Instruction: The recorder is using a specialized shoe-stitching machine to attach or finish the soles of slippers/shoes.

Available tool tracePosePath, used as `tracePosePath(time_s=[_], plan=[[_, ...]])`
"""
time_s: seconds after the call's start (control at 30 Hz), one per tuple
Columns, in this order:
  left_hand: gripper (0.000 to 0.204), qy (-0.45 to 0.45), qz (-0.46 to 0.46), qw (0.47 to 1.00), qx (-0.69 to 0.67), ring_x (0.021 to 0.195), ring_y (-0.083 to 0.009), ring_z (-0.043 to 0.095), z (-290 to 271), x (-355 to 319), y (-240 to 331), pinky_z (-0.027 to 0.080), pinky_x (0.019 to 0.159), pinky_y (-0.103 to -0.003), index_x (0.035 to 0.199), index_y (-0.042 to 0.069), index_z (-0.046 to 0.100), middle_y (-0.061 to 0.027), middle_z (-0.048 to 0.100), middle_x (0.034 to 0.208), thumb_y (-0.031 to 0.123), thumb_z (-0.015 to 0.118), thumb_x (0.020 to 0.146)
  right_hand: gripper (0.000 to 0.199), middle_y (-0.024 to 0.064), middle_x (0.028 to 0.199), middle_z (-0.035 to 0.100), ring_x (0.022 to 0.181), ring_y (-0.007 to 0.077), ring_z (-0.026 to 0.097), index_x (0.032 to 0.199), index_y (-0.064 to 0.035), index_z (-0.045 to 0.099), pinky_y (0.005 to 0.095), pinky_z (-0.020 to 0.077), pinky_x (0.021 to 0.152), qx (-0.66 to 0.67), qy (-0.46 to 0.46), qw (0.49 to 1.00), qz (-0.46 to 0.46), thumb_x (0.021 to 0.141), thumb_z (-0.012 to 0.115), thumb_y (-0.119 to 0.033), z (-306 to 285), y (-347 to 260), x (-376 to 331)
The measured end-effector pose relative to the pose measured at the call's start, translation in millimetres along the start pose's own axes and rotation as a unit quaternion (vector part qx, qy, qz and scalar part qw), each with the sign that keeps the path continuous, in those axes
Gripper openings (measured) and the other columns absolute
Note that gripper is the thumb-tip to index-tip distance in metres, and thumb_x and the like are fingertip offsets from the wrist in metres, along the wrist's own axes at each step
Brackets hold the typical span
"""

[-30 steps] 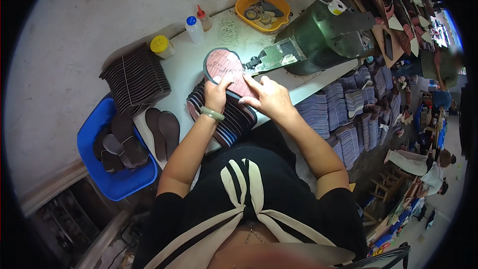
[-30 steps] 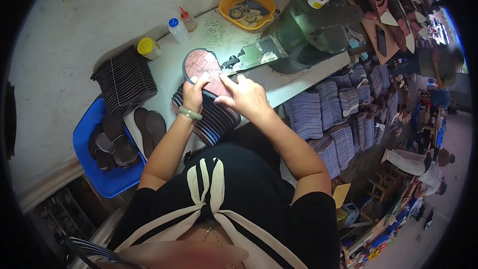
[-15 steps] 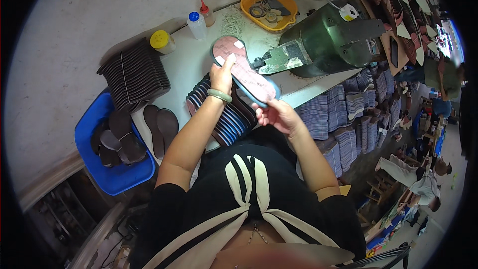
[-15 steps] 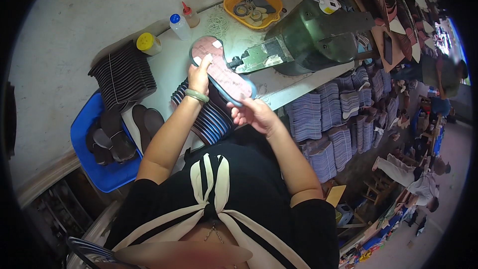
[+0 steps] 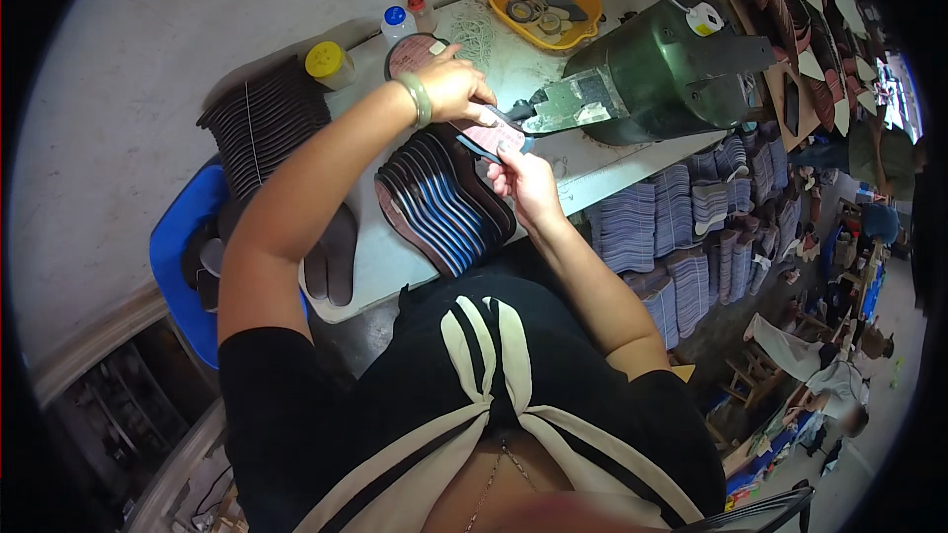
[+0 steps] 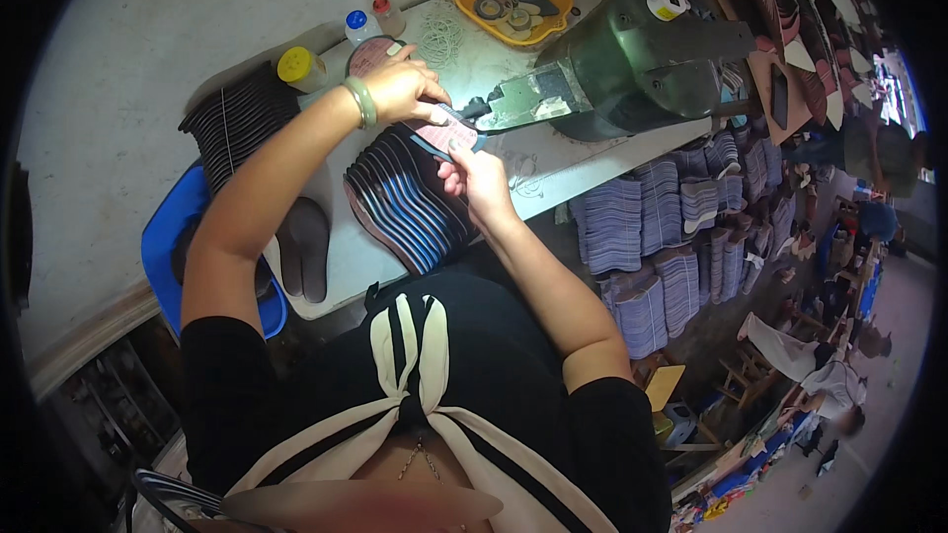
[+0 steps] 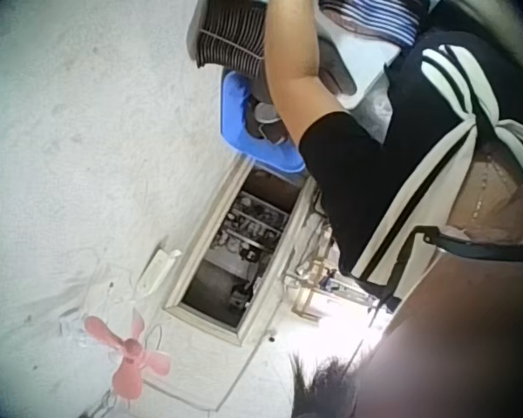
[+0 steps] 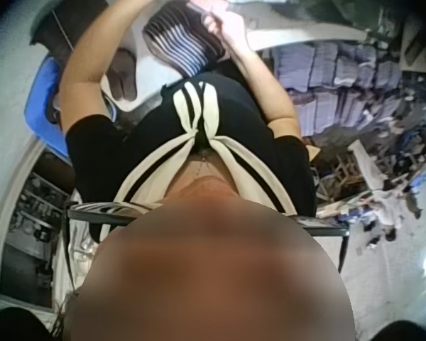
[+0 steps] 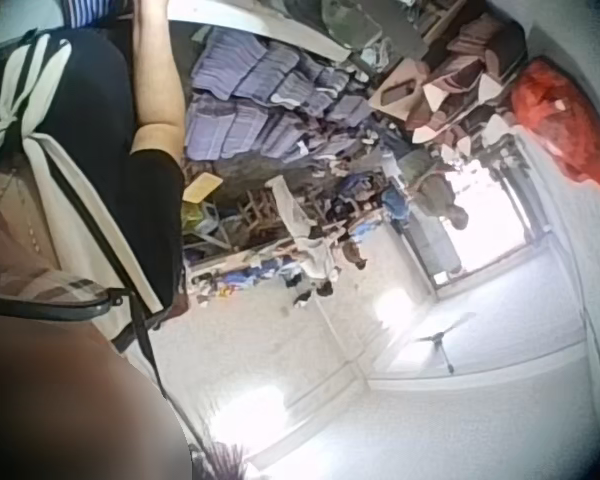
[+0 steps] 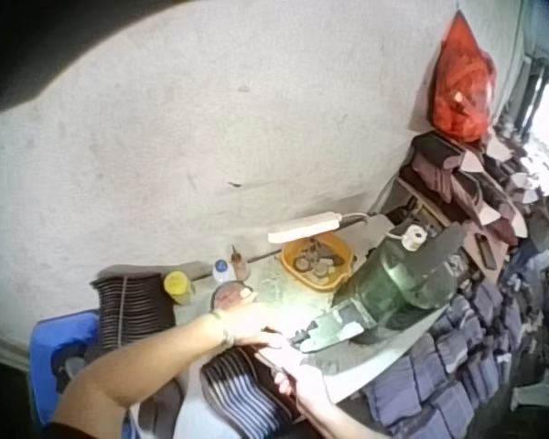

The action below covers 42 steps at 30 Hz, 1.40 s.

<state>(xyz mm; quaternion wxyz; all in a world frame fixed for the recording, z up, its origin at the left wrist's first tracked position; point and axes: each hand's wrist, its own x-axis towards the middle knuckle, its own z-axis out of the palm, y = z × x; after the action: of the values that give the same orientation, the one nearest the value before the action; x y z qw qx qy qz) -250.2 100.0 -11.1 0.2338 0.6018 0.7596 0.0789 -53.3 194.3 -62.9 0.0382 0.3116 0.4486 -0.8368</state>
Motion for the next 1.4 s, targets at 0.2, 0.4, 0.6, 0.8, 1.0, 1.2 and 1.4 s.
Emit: tracePosePath(time_s=[0.2, 0.4, 0.6, 0.8, 1.0, 1.2, 1.4], plan=[[0.035, -0.087, -0.088, 0.989, -0.082, 0.096, -0.0263, 0.06, -4.5, 3.3, -2.9, 0.042, 0.091, -0.035, 0.113, 0.017, 0.064, -0.0101, 0.066, 0.101, 0.031, 0.061, 0.081, 0.027, 0.0027, 0.059, 0.058, 0.043, 0.0071, 0.048, 0.079, 0.0004, 0.061, 0.0186, 0.0383, 0.042, -0.023, 0.01, 1.0, 0.002, 0.09, 0.055, -0.024, 4.1, -7.6, 4.5], [0.039, -0.091, -0.126, 0.97, -0.184, 0.097, -0.0247, 0.061, 9.5, -10.4, 6.2, 0.044, 0.087, -0.033, 0.123, 0.017, 0.057, -0.0123, 0.065, 0.107, 0.024, 0.059, 0.085, 0.03, 0.0031, 0.058, 0.058, 0.042, 0.0066, 0.049, 0.076, -0.0012, 0.06, 0.0185, 0.0361, 0.04, -0.095, -0.011, 0.995, -0.007, 0.09, 0.056, -0.027, -12.7, -13.4, 11.7], [0.043, -0.049, -0.166, 0.937, -0.305, 0.1, -0.0214, 0.058, 30.0, -22.3, 18.8, 0.042, 0.09, -0.03, 0.13, 0.015, 0.049, -0.012, 0.062, 0.113, 0.013, 0.054, 0.087, 0.033, 0.0061, 0.059, 0.061, 0.042, 0.0081, 0.05, 0.071, -0.0008, 0.061, 0.0197, 0.0372, 0.039, -0.163, -0.036, 0.986, -0.002, 0.09, 0.054, -0.026, -16.8, -25.6, 14.1], [0.045, -0.001, -0.198, 0.918, -0.345, 0.097, -0.0188, 0.058, 40.7, -27.2, 35.5, 0.043, 0.089, -0.028, 0.131, 0.009, 0.046, -0.0127, 0.063, 0.11, 0.011, 0.054, 0.086, 0.035, 0.0066, 0.058, 0.062, 0.042, 0.0092, 0.052, 0.071, 0.0005, 0.063, 0.0209, 0.0386, 0.039, -0.205, -0.01, 0.978, -0.022, 0.09, 0.051, -0.026, -14.7, -25.1, 16.4], [0.044, 0.112, -0.199, 0.873, -0.431, 0.088, -0.0125, 0.057, 72.0, -27.3, 40.2, 0.046, 0.08, -0.025, 0.129, 0.006, 0.047, -0.0075, 0.064, 0.096, 0.008, 0.053, 0.086, 0.035, 0.0061, 0.057, 0.059, 0.042, 0.01, 0.05, 0.07, -0.0005, 0.062, 0.0216, 0.0377, 0.04, -0.215, 0.008, 0.976, -0.037, 0.092, 0.052, -0.027, -12.4, -22.7, 14.5], [0.049, 0.14, -0.252, 0.821, -0.492, 0.062, -0.0086, 0.055, 80.4, -22.9, 53.1, 0.047, 0.057, -0.024, 0.131, 0.002, 0.041, -0.0041, 0.061, 0.077, 0.011, 0.056, 0.085, 0.035, 0.0075, 0.061, 0.061, 0.05, 0.011, 0.054, 0.073, 0.0015, 0.063, 0.0231, 0.0408, 0.046, -0.249, 0.018, 0.967, -0.043, 0.091, 0.054, -0.026, -26.5, -11.5, 9.0], [0.048, 0.17, -0.336, 0.786, -0.49, 0.059, -0.0205, 0.062, 71.7, -25.2, 76.6, 0.05, 0.059, -0.031, 0.12, 0.0, 0.045, -0.0138, 0.065, 0.077, 0.027, 0.057, 0.082, 0.034, 0.0123, 0.082, 0.066, 0.072, 0.0182, 0.062, 0.094, 0.0038, 0.064, 0.029, 0.0488, 0.065, -0.239, -0.011, 0.963, -0.121, 0.092, 0.053, -0.028, -45.0, 0.8, -52.2]])
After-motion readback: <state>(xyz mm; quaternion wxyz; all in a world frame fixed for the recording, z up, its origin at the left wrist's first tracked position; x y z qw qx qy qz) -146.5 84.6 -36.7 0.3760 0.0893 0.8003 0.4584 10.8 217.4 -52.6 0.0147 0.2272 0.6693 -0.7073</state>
